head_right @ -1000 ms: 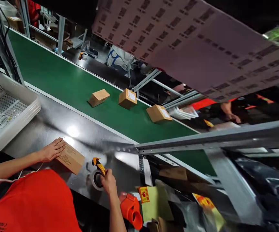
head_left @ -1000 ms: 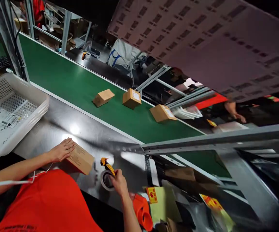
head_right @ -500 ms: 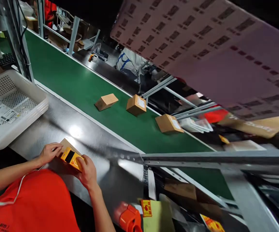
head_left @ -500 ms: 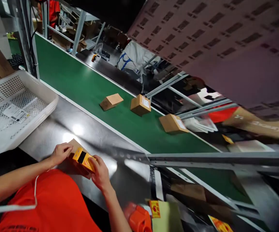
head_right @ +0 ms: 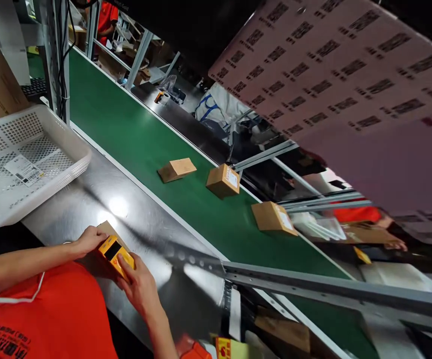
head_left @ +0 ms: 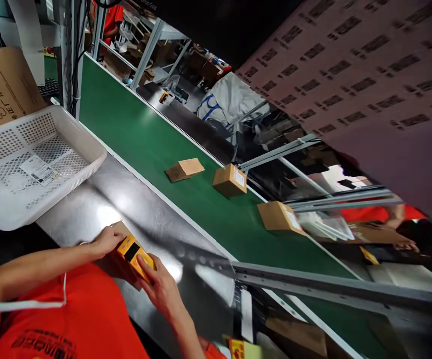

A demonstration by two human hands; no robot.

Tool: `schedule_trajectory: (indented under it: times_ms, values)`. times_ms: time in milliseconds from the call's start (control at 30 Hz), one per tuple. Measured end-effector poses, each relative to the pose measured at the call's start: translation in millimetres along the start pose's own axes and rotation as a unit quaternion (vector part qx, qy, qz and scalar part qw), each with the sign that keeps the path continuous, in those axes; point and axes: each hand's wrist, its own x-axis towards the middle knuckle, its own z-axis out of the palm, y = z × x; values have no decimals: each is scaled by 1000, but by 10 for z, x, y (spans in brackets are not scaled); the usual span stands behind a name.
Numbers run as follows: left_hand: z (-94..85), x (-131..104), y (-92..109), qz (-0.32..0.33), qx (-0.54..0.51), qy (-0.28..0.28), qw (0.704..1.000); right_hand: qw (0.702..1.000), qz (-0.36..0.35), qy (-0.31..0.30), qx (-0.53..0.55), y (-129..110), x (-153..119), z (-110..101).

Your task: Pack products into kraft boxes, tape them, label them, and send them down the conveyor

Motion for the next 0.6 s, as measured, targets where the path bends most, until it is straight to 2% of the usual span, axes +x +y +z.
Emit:
schedule_trajectory:
  times_ms: [67,167,233,300,367,500,600]
  values:
    - [-202,116,110,14,26,30,999,996,60,-63,9,-42,4,-102]
    - [-672,380,269,16,51,88,995,983,124,-134,-21,-80,42,-183]
    - [-960,552,279,4,67,110,992,976,138,-158,-55,-120,111,-199]
    - [-1100,666,186,-15,87,109,990,971,139,-176,-86,-188,214,-210]
    - [-1061,705,17,-32,115,96,988,963,144,-197,-112,-270,324,-232]
    - [-737,614,-352,-26,199,76,977,954,160,-219,-124,-373,439,-277]
    - [-626,543,-470,-10,266,86,960,956,162,-213,-123,-375,415,-277]
